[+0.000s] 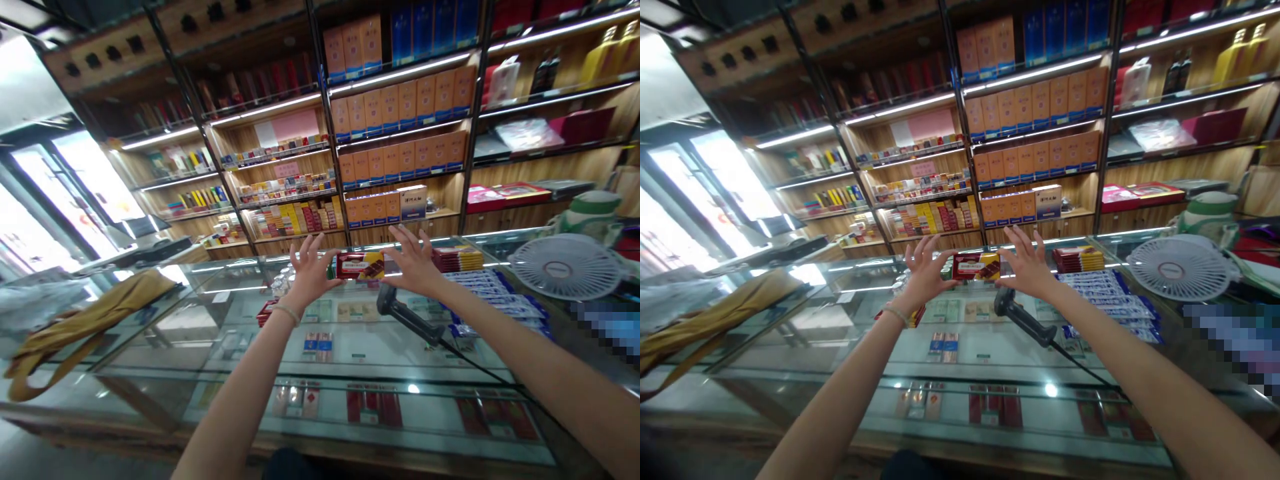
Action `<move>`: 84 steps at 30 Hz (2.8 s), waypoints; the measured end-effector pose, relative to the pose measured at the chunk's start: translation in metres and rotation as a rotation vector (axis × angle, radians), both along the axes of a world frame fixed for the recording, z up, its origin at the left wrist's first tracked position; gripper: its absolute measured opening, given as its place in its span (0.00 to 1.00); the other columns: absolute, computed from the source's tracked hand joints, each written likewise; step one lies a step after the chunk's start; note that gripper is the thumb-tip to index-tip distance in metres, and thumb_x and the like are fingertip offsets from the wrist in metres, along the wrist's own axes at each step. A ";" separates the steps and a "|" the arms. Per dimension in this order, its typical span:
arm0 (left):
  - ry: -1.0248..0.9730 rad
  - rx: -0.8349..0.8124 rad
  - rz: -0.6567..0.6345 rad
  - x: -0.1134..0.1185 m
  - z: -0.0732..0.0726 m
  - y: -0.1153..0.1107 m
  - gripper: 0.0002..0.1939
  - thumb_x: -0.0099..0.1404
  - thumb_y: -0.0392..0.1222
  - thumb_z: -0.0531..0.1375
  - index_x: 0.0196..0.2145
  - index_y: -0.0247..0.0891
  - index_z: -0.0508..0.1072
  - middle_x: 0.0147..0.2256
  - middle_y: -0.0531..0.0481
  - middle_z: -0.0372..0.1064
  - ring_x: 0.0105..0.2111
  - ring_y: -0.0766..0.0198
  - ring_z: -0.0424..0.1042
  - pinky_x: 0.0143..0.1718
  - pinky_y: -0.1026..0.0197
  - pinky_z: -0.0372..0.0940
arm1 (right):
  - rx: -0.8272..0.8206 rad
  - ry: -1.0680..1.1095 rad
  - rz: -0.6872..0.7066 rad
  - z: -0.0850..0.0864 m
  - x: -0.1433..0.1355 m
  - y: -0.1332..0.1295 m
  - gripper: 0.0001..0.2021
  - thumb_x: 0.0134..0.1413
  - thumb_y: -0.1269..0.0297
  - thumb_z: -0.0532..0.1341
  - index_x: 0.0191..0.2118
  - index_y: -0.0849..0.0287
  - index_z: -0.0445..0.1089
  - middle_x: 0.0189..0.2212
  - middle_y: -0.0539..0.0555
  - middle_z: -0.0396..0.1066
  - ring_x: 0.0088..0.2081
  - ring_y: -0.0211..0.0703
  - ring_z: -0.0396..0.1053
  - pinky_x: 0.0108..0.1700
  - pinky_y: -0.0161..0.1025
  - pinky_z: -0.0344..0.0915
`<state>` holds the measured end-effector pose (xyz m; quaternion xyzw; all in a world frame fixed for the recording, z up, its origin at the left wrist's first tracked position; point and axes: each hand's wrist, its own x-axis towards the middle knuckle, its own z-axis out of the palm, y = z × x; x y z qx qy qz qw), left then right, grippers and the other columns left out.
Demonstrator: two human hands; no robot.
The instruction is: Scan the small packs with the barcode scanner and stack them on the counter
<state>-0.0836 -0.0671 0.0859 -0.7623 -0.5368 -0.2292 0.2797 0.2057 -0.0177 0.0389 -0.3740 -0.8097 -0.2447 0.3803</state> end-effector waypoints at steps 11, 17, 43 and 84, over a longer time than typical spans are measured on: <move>0.079 -0.337 0.139 -0.118 0.045 -0.043 0.40 0.50 0.67 0.70 0.59 0.55 0.72 0.71 0.45 0.47 0.71 0.37 0.40 0.68 0.31 0.29 | -0.179 -0.043 0.157 0.015 -0.116 -0.022 0.30 0.53 0.37 0.63 0.52 0.56 0.74 0.74 0.64 0.41 0.73 0.67 0.38 0.70 0.64 0.27; 0.077 -0.514 0.238 -0.171 0.046 -0.060 0.38 0.49 0.67 0.71 0.58 0.58 0.73 0.72 0.47 0.44 0.71 0.37 0.40 0.69 0.32 0.34 | -0.226 -0.098 0.228 0.005 -0.177 -0.036 0.30 0.55 0.37 0.61 0.51 0.58 0.75 0.74 0.65 0.42 0.73 0.65 0.36 0.70 0.65 0.25; 0.064 -0.732 0.300 -0.224 -0.020 -0.041 0.38 0.51 0.67 0.69 0.59 0.59 0.71 0.73 0.44 0.42 0.71 0.34 0.40 0.66 0.25 0.33 | -0.336 -0.251 0.197 -0.045 -0.240 -0.028 0.30 0.57 0.38 0.58 0.50 0.61 0.76 0.73 0.67 0.44 0.73 0.63 0.40 0.71 0.66 0.27; 0.059 -0.185 0.057 -0.098 -0.011 -0.032 0.31 0.70 0.57 0.55 0.68 0.52 0.61 0.71 0.44 0.51 0.71 0.43 0.44 0.70 0.34 0.38 | -0.140 -0.177 -0.004 -0.005 -0.077 -0.023 0.30 0.65 0.39 0.52 0.66 0.48 0.63 0.75 0.62 0.41 0.74 0.59 0.36 0.70 0.66 0.23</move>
